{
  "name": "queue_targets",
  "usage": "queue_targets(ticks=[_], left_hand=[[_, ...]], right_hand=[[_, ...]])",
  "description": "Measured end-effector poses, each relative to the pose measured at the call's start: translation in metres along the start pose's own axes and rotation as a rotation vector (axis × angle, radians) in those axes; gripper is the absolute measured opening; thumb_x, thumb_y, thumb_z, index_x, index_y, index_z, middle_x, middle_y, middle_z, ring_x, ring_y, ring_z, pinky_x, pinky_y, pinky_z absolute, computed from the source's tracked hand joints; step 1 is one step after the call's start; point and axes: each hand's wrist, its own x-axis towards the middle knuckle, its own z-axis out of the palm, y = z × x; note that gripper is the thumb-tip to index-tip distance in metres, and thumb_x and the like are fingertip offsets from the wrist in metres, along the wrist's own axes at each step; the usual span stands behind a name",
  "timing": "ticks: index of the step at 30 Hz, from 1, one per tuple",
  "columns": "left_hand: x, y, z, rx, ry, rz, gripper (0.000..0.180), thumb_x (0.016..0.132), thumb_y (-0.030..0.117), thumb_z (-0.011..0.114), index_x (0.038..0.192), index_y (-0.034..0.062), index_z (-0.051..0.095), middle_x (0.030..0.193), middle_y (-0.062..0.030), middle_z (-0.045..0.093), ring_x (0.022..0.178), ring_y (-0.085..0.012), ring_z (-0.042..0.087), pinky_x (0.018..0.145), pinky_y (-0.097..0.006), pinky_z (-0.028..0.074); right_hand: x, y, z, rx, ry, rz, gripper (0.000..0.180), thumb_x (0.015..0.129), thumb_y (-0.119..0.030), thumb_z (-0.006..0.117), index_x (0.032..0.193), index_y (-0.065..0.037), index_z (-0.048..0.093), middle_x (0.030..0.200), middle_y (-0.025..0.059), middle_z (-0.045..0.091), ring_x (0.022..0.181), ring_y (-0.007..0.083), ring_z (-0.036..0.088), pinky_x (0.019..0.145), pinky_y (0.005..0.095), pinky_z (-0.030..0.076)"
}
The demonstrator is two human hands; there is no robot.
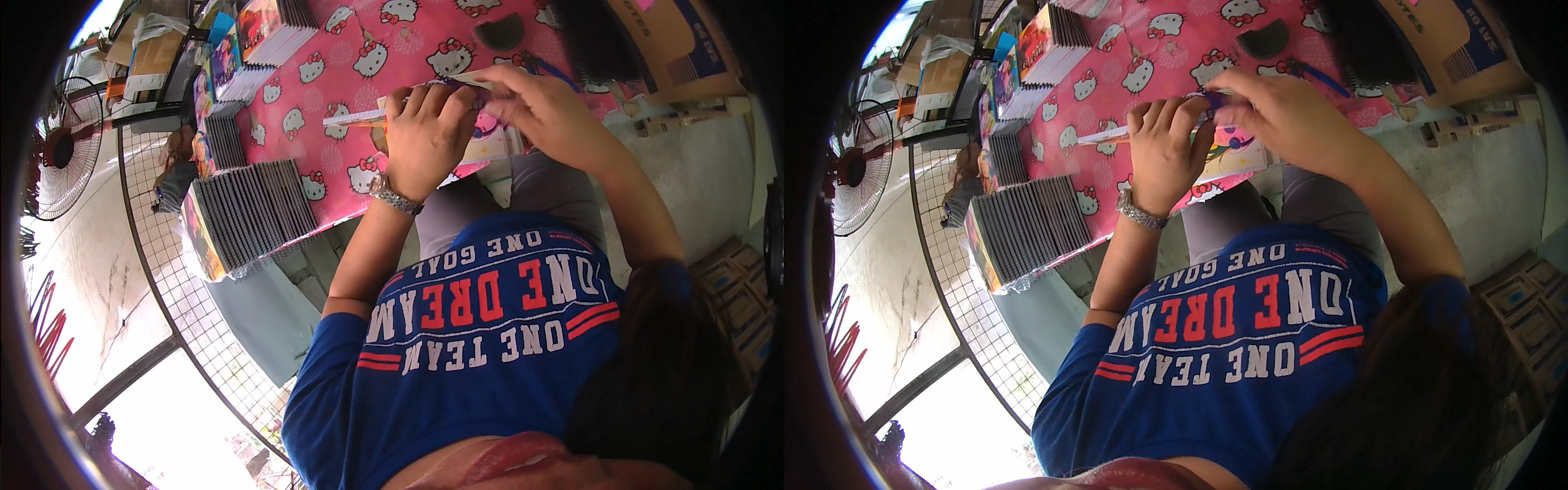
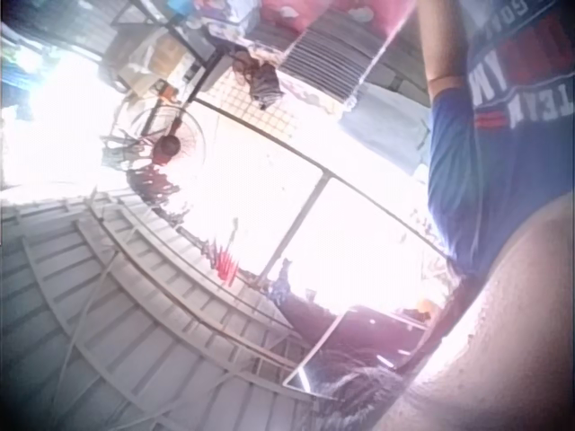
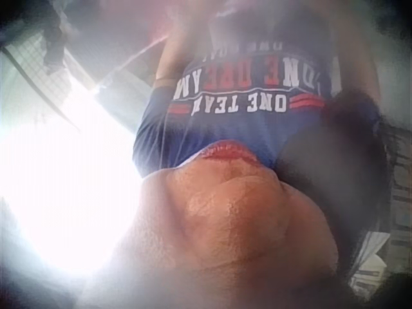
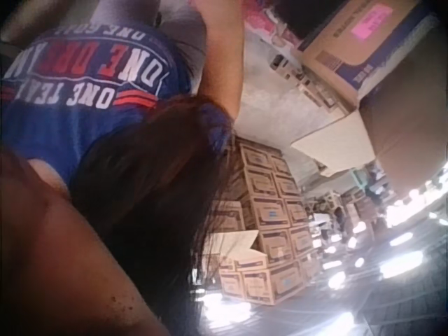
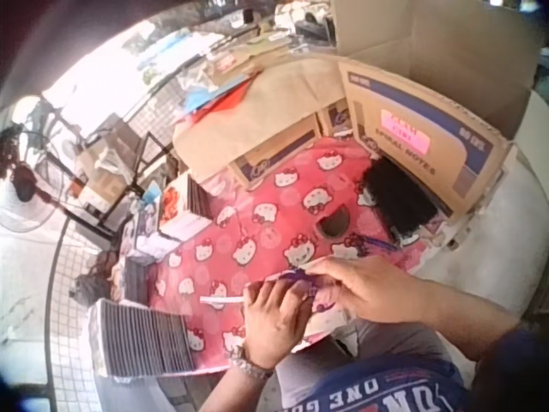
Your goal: The person threads a plastic spiral coil through the pre-punched holes of a notebook, trims the excess coil with pliers, and then stacks the finished notebooks into a large cardboard box.
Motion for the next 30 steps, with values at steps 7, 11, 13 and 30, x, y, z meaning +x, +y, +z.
queue_targets(ticks=[7, 11, 13, 30], left_hand=[[-0.004, -0.004, -0.006, -0.041, -0.056, -0.016, 0.028, 0.079, 0.014, 0.072, 0.104, 0.0129, 0.06, 0.092, -0.0024, 0.065, 0.083, -0.0236, 0.061, 0.083, -0.04, 0.039], [-0.003, -0.007, -0.012, -0.032, -0.167, -0.016, 0.025, 0.083, 0.019, 0.07, 0.107, 0.0148, 0.063, 0.093, -0.0012, 0.066, 0.09, -0.0213, 0.061, 0.089, -0.041, 0.037], [-0.003, -0.011, -0.013, -0.067, -0.203, -0.018, 0.026, 0.084, 0.026, 0.07, 0.107, 0.0156, 0.063, 0.101, -0.0012, 0.065, 0.102, -0.0239, 0.059, 0.096, -0.051, 0.031], [-0.037, -0.002, 0.001, 0.035, 0.071, -0.264, 0.046, 0.063, 0.042, 0.086, 0.091, 0.0139, 0.064, 0.105, -0.0047, 0.054, 0.114, -0.0299, 0.047, 0.104, -0.063, 0.018]], right_hand=[[0.043, 0.008, -0.026, 0.137, -0.419, 0.121, 0.029, 0.098, -0.021, 0.057, 0.122, -0.005, 0.056, 0.096, 0.0096, 0.063, 0.088, 0.0174, 0.062, 0.073, 0.0332, 0.05], [0.107, 0.099, -0.028, -0.31, -0.12, 0.314, 0.044, 0.098, -0.045, 0.051, 0.117, -0.006, 0.06, 0.101, 0.0114, 0.061, 0.097, 0.0185, 0.06, 0.084, 0.0355, 0.051], [0.107, 0.172, 0.002, -0.817, 0.17, 0.151, 0.045, 0.095, -0.047, 0.056, 0.116, -0.008, 0.062, 0.102, 0.0111, 0.064, 0.093, 0.0236, 0.063, 0.084, 0.0365, 0.052], [0.048, 0.037, -0.025, 0.859, -0.663, 0.015, 0.049, 0.075, -0.025, 0.065, 0.118, -0.001, 0.064, 0.122, 0.0131, 0.06, 0.114, 0.026, 0.057, 0.104, 0.0367, 0.039]])
